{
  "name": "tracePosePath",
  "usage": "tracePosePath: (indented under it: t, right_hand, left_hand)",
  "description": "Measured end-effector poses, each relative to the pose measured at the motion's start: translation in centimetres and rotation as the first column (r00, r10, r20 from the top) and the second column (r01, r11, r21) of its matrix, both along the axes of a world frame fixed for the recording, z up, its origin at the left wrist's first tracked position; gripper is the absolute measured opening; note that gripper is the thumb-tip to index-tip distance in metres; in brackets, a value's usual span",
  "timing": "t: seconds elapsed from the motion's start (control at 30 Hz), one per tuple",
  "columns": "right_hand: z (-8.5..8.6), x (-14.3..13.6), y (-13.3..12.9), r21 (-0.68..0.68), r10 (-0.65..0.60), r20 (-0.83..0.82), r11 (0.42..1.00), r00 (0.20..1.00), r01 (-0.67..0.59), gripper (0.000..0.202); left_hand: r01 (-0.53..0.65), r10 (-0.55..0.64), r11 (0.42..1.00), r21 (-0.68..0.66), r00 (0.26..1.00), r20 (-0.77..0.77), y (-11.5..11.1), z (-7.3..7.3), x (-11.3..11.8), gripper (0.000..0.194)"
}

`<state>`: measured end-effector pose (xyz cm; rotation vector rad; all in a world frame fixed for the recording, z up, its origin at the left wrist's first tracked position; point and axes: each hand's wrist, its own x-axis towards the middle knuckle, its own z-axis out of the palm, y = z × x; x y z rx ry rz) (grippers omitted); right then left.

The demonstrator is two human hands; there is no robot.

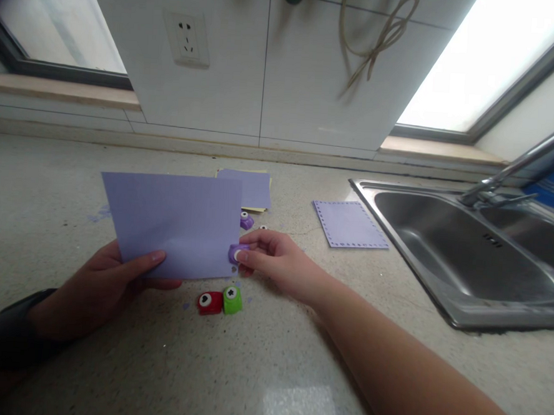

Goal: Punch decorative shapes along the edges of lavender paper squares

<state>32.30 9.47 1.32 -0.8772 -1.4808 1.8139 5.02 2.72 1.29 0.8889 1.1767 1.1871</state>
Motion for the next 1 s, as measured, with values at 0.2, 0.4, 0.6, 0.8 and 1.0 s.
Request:
tracePosePath:
  t: [0.2, 0.4, 0.6, 0.8, 1.0]
  right_hand:
    - [-0.1, -0.1, 0.02, 0.004, 0.019, -0.011, 1.0, 1.0, -0.019, 0.03]
    - [-0.39, -0.17, -0.06, -0.056, 0.016, -0.064, 0.998, 0.998, -0.019, 0.03]
    - [-0.57, -0.23, 0.0, -0.09, 0.004, -0.097, 0.996, 0.995, -0.013, 0.031]
    - [-0.52, -0.09, 0.05, -0.095, 0.026, -0.102, 0.995, 0.994, -0.036, 0.029]
    - [-0.61, -0.19, 0.13, -0.103, 0.03, -0.111, 0.994, 0.993, -0.042, 0.029]
  left_hand:
    - [0.011, -0.011, 1.0, 0.009, 1.0, -0.014, 0.01, 0.04, 0.09, 0.038]
    - [0.003, -0.003, 1.0, 0.006, 1.0, -0.001, 0.0, 0.2, 0.18, 0.029]
    - [0.025, -0.025, 1.0, 0.004, 1.0, 0.01, 0.07, -0.1, -0.08, 0.027]
    - [0.042, -0.042, 0.999, 0.009, 0.999, 0.019, 0.09, -0.45, -0.29, 0.032]
    - [0.038, -0.038, 0.999, 0.008, 0.999, 0.023, 0.09, -0.54, -0.33, 0.037]
